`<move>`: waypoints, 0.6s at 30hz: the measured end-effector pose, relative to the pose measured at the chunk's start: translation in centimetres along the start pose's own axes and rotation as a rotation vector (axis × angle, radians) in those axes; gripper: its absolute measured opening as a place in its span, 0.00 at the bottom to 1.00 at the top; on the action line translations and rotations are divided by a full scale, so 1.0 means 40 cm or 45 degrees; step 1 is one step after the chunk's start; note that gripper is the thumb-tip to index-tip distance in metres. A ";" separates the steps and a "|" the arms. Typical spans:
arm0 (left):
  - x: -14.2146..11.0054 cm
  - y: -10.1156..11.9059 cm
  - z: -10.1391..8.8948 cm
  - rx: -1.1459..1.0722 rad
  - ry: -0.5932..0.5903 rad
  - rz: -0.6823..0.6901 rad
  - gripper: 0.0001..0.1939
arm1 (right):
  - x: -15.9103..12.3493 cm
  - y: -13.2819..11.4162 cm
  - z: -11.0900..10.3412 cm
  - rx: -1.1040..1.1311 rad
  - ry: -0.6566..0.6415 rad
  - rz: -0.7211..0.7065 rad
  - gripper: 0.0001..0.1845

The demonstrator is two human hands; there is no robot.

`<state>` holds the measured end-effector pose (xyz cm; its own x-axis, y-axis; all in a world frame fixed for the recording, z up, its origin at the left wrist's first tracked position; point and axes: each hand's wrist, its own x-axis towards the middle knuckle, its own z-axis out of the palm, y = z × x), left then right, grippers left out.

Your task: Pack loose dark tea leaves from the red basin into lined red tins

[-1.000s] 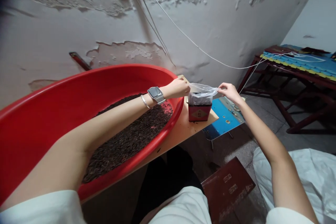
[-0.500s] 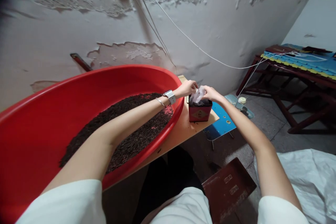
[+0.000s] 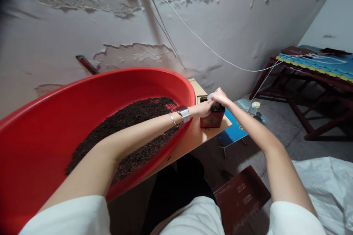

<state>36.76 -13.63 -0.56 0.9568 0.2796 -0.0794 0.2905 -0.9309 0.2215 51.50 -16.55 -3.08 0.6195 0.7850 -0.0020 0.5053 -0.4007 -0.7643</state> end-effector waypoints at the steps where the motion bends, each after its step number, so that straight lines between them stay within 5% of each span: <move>1: 0.001 0.001 0.010 0.010 -0.006 0.016 0.27 | -0.008 -0.003 -0.016 0.011 -0.058 0.018 0.29; 4: 0.009 -0.006 0.013 0.093 -0.054 0.034 0.29 | -0.037 -0.012 -0.068 -0.315 -0.130 -0.218 0.30; 7: 0.025 -0.022 -0.005 0.199 -0.098 0.024 0.29 | -0.058 -0.009 -0.098 -0.891 -0.120 -0.605 0.13; 10: 0.053 -0.038 -0.014 0.232 -0.105 0.025 0.31 | -0.057 0.008 -0.101 -1.180 -0.234 -0.690 0.11; 13: 0.086 -0.052 -0.006 0.251 -0.133 0.113 0.34 | -0.022 0.033 -0.109 -0.948 -0.253 -0.637 0.10; 18: 0.118 -0.052 0.002 0.367 -0.156 0.178 0.29 | 0.070 0.094 -0.119 -0.413 0.168 -0.412 0.12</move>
<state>40.67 -10.37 -1.49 0.9734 0.1308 -0.1880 0.1247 -0.9912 -0.0441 57.98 -18.10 -2.88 0.4599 0.8355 0.3007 0.8333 -0.2891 -0.4712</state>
